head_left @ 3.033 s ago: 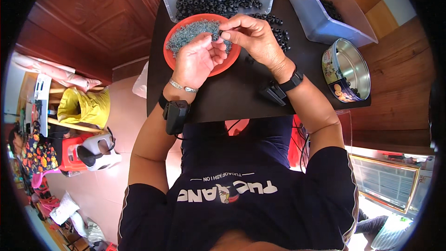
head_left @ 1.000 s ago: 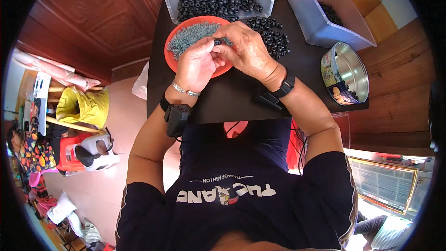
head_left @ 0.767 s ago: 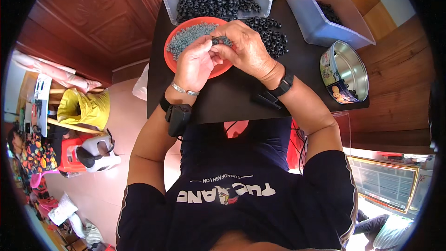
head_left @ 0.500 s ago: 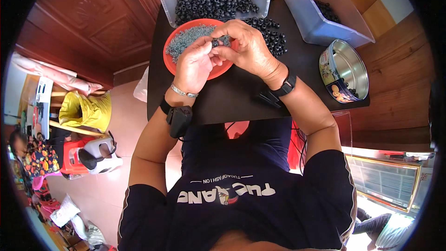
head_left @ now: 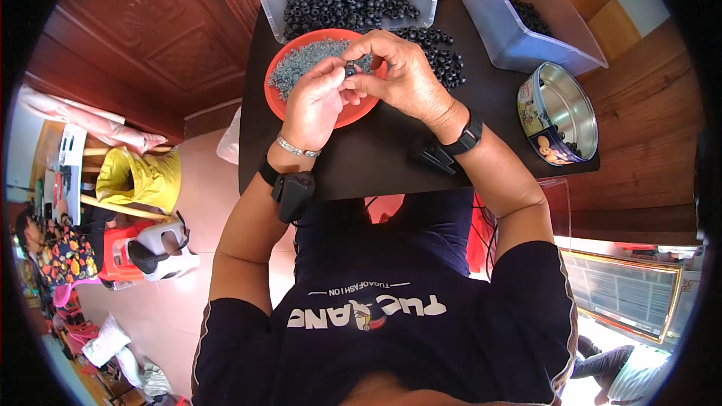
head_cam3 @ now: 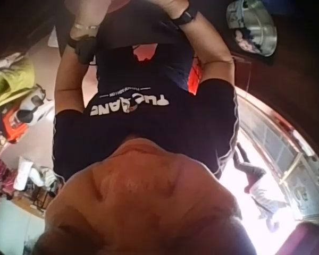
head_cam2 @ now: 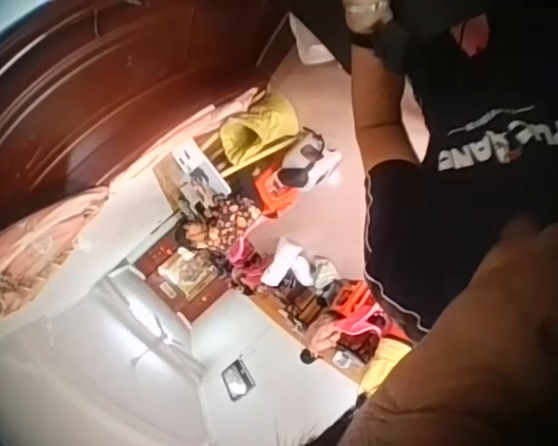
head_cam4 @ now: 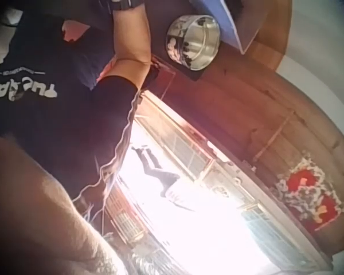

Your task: Sorting small black parts from a large container into a small bowl at a workstation.

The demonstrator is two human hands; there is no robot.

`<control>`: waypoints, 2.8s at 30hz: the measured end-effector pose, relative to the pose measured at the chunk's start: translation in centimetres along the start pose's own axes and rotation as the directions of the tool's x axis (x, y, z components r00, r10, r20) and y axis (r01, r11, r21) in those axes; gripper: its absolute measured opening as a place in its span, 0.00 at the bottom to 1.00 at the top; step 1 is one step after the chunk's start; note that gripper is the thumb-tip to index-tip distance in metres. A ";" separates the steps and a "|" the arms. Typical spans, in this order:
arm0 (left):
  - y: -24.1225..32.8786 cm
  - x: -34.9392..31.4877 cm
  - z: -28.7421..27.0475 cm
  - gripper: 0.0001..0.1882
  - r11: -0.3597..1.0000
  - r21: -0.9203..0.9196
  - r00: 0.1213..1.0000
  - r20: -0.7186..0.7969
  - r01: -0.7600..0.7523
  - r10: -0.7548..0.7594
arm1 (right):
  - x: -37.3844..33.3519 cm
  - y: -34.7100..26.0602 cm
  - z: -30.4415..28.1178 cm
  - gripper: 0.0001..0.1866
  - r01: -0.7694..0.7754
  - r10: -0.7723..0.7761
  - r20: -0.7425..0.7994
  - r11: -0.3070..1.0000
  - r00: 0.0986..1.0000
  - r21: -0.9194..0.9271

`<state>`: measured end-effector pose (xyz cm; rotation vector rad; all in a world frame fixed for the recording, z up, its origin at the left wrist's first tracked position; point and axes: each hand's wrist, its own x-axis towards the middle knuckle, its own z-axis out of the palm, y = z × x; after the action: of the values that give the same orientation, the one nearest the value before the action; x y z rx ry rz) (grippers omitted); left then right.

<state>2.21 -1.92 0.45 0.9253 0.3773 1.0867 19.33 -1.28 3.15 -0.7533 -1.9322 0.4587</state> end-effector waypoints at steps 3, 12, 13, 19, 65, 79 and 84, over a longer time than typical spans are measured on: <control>0.1 -0.1 0.0 0.09 1.000 0.014 1.000 -0.023 0.005 -0.004 | 0.0 -0.1 0.1 0.18 -0.057 0.057 0.005 0.998 0.998 0.030; 0.0 -0.1 -0.3 0.10 0.999 0.042 0.999 0.022 -0.032 0.031 | 0.0 -0.3 -0.3 0.13 -0.009 0.008 0.028 0.999 1.000 0.046; 0.1 -0.1 -0.2 0.10 0.998 0.060 0.999 0.029 -0.032 0.030 | -0.1 0.0 -0.2 0.11 -0.026 0.022 0.030 0.990 0.999 0.135; 0.3 -0.2 0.0 0.12 0.995 0.099 1.000 0.020 -0.023 0.021 | -0.2 -0.1 0.0 0.07 -0.090 0.075 0.061 0.947 0.995 0.310; 0.0 -0.2 -0.3 0.08 0.995 -0.101 0.997 0.070 0.021 -0.014 | 0.2 -0.6 -0.3 0.20 0.245 -0.247 0.006 0.955 0.969 -0.166; -0.1 0.0 -0.4 0.10 0.984 -0.160 0.997 0.012 0.074 -0.073 | 0.3 -0.4 0.0 0.17 0.201 -0.202 0.020 0.951 0.979 -0.234; -0.4 0.2 -0.7 0.11 0.985 -0.142 0.995 0.009 0.097 -0.097 | 0.2 0.1 0.1 0.17 0.213 -0.209 0.040 0.945 0.977 -0.249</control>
<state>2.03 -1.49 -0.22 0.7740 0.3352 1.0099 19.24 -1.08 3.20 -0.6933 -2.0800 0.0861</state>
